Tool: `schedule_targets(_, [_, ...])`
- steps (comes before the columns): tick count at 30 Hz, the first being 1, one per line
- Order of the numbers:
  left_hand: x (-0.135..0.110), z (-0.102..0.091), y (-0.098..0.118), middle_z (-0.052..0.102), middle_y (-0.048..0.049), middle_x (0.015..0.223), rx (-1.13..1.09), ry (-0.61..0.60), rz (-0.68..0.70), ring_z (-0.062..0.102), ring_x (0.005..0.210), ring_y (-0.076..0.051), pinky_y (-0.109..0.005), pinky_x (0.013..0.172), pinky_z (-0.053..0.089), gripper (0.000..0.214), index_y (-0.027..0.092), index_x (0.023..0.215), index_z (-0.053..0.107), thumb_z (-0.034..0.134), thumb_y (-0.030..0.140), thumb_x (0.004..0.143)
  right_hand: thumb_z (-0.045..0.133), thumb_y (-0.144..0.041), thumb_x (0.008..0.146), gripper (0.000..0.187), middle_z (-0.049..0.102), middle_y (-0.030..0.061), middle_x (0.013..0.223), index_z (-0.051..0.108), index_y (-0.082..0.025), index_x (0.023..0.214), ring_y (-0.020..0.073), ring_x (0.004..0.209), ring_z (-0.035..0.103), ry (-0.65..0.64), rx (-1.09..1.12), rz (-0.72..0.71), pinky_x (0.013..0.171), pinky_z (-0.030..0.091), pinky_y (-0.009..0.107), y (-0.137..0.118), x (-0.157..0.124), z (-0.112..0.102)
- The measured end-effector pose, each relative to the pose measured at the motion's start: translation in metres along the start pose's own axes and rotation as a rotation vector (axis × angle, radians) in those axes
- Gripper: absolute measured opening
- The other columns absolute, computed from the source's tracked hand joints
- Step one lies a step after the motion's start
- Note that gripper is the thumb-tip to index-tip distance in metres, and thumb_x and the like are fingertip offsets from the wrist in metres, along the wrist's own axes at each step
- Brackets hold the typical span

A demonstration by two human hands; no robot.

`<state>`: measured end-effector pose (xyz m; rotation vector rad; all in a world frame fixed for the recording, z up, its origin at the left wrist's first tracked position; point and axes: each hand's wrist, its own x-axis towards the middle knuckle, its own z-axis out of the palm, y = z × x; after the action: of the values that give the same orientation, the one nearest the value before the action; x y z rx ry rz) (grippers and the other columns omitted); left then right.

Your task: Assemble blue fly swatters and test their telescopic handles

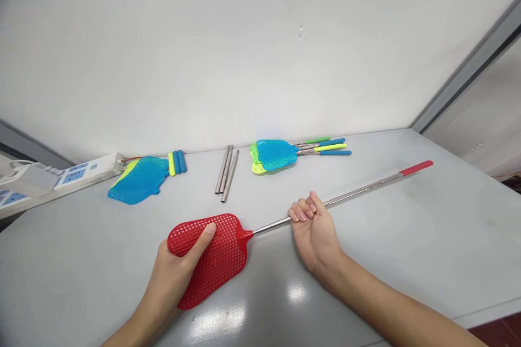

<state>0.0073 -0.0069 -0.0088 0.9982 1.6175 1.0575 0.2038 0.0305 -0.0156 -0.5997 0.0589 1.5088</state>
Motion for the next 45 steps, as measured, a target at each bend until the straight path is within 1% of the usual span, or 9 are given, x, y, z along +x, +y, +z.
schedule_targets(5, [-0.002, 0.001, 0.004, 0.052, 0.0021, 0.048, -0.010, -0.011, -0.010, 0.048, 0.046, -0.011, -0.019, 0.043, 0.040, 0.031, 0.015, 0.051, 0.050, 0.060, 0.041, 0.062, 0.044, -0.020, 0.080, 0.033, 0.022, -0.0064, 0.049, 0.025, -0.018, 0.053, 0.0064, 0.042, 0.025, 0.014, 0.002, 0.014, 0.039, 0.032, 0.019, 0.002, -0.002, 0.000])
schedule_targets(12, [-0.004, 0.002, 0.004, 0.051, 0.0030, 0.049, -0.014, -0.031, -0.001, 0.047, 0.048, -0.011, -0.019, 0.045, 0.040, 0.030, 0.015, 0.052, 0.049, 0.059, 0.041, 0.064, 0.043, -0.021, 0.081, 0.033, 0.021, -0.0069, 0.049, 0.025, -0.018, 0.053, 0.0062, 0.041, 0.027, 0.008, -0.021, 0.025, 0.040, 0.033, 0.019, 0.006, -0.003, -0.002])
schedule_targets(18, [-0.003, 0.003, 0.003, 0.053, 0.0026, 0.050, -0.039, -0.044, -0.016, 0.048, 0.048, -0.011, -0.019, 0.044, 0.039, 0.029, 0.016, 0.053, 0.051, 0.059, 0.041, 0.064, 0.040, -0.023, 0.083, 0.033, 0.021, -0.0069, 0.049, 0.025, -0.018, 0.053, 0.0065, 0.040, 0.029, -0.002, -0.075, 0.012, 0.040, 0.034, 0.021, 0.009, -0.005, -0.001])
schedule_targets(22, [-0.003, 0.004, 0.003, 0.054, 0.0022, 0.052, -0.033, -0.056, -0.008, 0.049, 0.050, -0.011, -0.019, 0.046, 0.041, 0.029, 0.016, 0.054, 0.051, 0.058, 0.042, 0.065, 0.041, -0.023, 0.082, 0.034, 0.021, -0.0068, 0.049, 0.026, -0.018, 0.053, 0.0065, 0.040, 0.028, 0.010, -0.057, 0.026, 0.040, 0.034, 0.021, 0.010, -0.007, -0.001])
schedule_targets(26, [-0.006, 0.005, 0.005, 0.052, 0.0023, 0.049, -0.023, -0.052, -0.019, 0.048, 0.047, -0.010, -0.019, 0.044, 0.039, 0.030, 0.015, 0.053, 0.050, 0.057, 0.042, 0.066, 0.043, -0.022, 0.081, 0.033, 0.022, -0.0067, 0.049, 0.027, -0.018, 0.053, 0.0065, 0.041, 0.028, 0.000, -0.048, 0.045, 0.041, 0.035, 0.020, 0.011, -0.009, -0.001])
schedule_targets(31, [-0.007, 0.008, 0.004, 0.051, 0.0025, 0.049, -0.026, -0.039, 0.003, 0.047, 0.047, -0.010, -0.019, 0.044, 0.039, 0.031, 0.015, 0.052, 0.048, 0.056, 0.041, 0.066, 0.044, -0.020, 0.081, 0.032, 0.021, -0.0067, 0.050, 0.027, -0.018, 0.054, 0.0066, 0.042, 0.029, -0.017, -0.061, 0.043, 0.041, 0.035, 0.020, 0.011, -0.010, -0.001])
schedule_targets(34, [-0.006, 0.009, 0.006, 0.052, 0.0021, 0.050, -0.049, -0.053, 0.012, 0.048, 0.049, -0.010, -0.019, 0.046, 0.040, 0.029, 0.015, 0.052, 0.050, 0.056, 0.040, 0.066, 0.044, -0.018, 0.080, 0.032, 0.021, -0.0066, 0.050, 0.026, -0.018, 0.054, 0.0067, 0.042, 0.029, -0.028, -0.077, 0.028, 0.041, 0.035, 0.020, 0.011, -0.010, -0.001])
schedule_targets(40, [-0.006, 0.008, 0.014, 0.056, 0.0003, 0.053, -0.093, -0.086, -0.029, 0.051, 0.050, -0.012, -0.021, 0.048, 0.042, 0.028, 0.014, 0.054, 0.052, 0.059, 0.040, 0.064, 0.043, -0.022, 0.081, 0.033, 0.020, -0.0065, 0.051, 0.026, -0.018, 0.053, 0.0066, 0.042, 0.028, -0.044, -0.067, 0.035, 0.041, 0.035, 0.020, 0.011, -0.010, -0.001])
schedule_targets(45, [-0.003, 0.006, 0.012, 0.058, 0.0001, 0.055, -0.172, -0.116, -0.054, 0.054, 0.052, -0.013, -0.022, 0.050, 0.044, 0.026, 0.014, 0.057, 0.054, 0.060, 0.039, 0.063, 0.042, -0.023, 0.081, 0.033, 0.021, -0.0064, 0.050, 0.026, -0.018, 0.053, 0.0070, 0.043, 0.030, -0.057, -0.076, 0.029, 0.042, 0.035, 0.021, 0.012, -0.008, -0.003])
